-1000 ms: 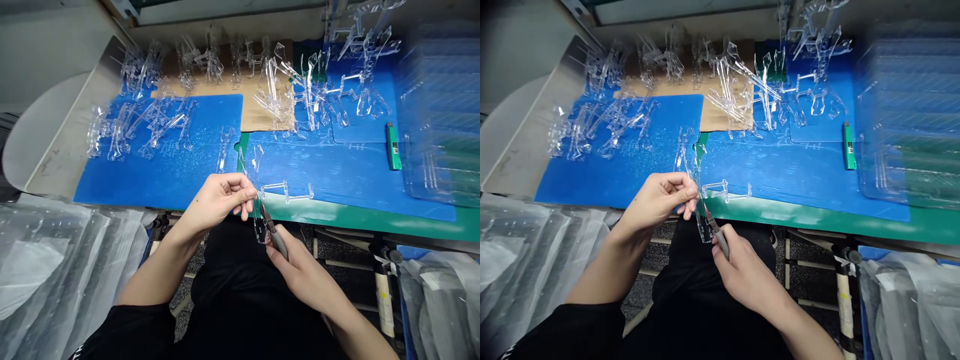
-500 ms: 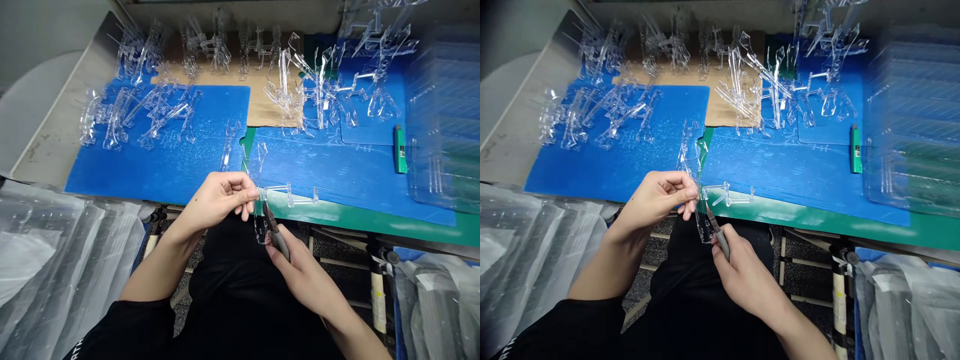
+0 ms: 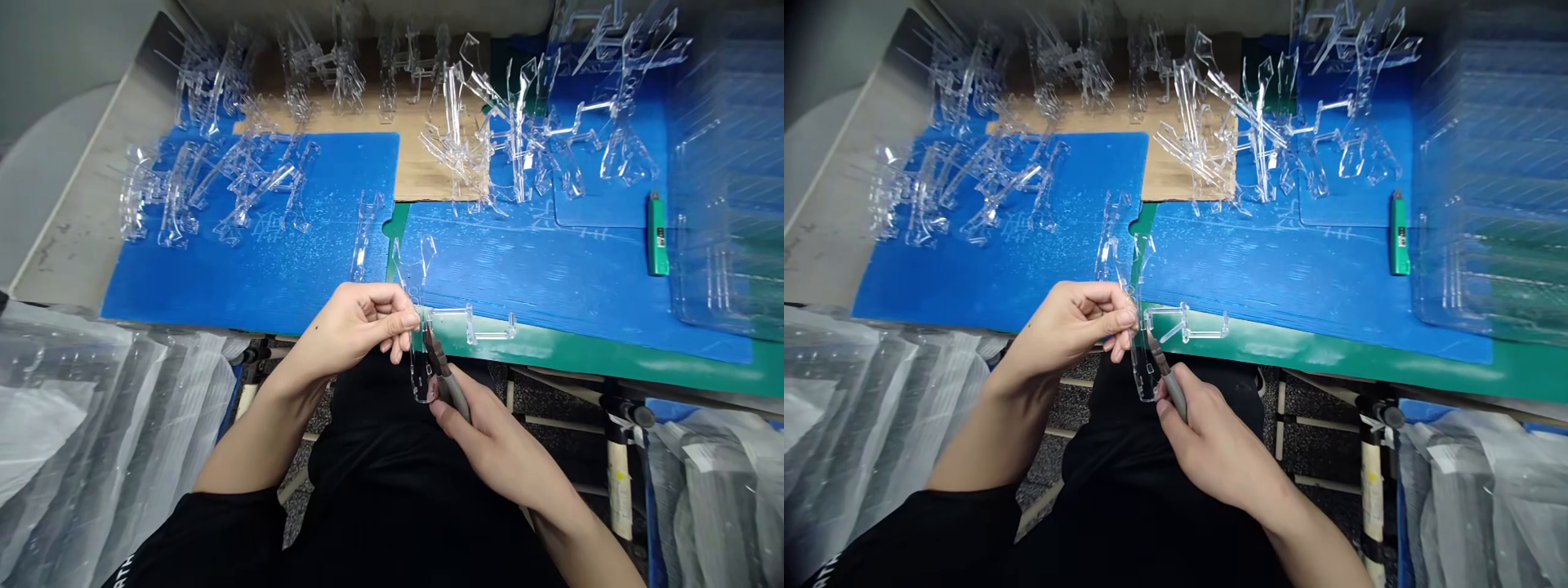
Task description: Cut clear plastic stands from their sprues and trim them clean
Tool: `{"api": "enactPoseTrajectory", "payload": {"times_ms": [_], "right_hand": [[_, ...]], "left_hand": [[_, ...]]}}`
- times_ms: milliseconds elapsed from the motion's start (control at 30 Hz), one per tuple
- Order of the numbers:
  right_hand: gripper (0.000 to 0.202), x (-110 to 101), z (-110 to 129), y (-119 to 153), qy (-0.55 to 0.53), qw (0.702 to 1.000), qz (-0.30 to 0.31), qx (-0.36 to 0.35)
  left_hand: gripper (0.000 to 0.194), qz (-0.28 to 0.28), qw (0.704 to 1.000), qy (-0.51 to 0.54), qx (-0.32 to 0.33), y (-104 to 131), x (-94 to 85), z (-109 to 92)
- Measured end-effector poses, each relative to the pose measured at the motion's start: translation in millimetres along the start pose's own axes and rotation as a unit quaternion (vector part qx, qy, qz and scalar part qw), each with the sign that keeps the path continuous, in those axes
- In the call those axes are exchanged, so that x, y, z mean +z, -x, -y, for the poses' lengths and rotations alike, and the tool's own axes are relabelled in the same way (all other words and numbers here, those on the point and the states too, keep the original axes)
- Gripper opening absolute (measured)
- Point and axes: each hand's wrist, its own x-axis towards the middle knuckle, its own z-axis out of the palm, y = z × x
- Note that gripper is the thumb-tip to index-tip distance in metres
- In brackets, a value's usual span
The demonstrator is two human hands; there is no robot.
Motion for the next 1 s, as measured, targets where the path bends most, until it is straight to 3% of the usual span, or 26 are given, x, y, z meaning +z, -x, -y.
{"api": "enactPoseTrajectory", "payload": {"times_ms": [300, 433, 667, 767, 867, 933, 1000], "right_hand": [[0.025, -14.2, -15.4, -1.4, -0.171, 0.983, 0.059, 0.023], [0.032, -17.1, -19.8, -7.8, -0.232, 0.971, 0.041, 0.028], [0.045, -27.5, -28.5, -30.9, -0.348, 0.937, -0.003, 0.042], [0.045, -31.4, -32.0, -28.5, -0.324, 0.945, -0.029, 0.037], [0.041, -37.7, -31.5, -15.4, -0.274, 0.958, -0.080, 0.023], [0.033, -45.0, -26.7, -8.7, -0.153, 0.972, -0.176, 0.001], [0.028, -55.2, -18.3, -10.7, 0.048, 0.945, -0.320, -0.039]], "left_hand": [[0.038, 0.028, 0.998, 0.052, -0.021, -12.3, 9.3, 9.6], [0.035, 0.023, 0.999, 0.044, -0.019, -26.5, 15.0, 15.1], [0.050, 0.025, 0.996, -0.050, -0.074, -74.8, 26.0, 6.3], [0.051, 0.012, 0.994, -0.082, -0.075, -88.4, 22.5, 0.0], [0.051, -0.018, 0.994, -0.087, -0.057, -86.6, 13.3, -5.8], [0.049, -0.045, 0.995, -0.085, -0.032, -76.9, 6.7, -7.7], [0.046, -0.061, 0.996, -0.065, -0.005, -61.9, 1.2, -7.3]]}}
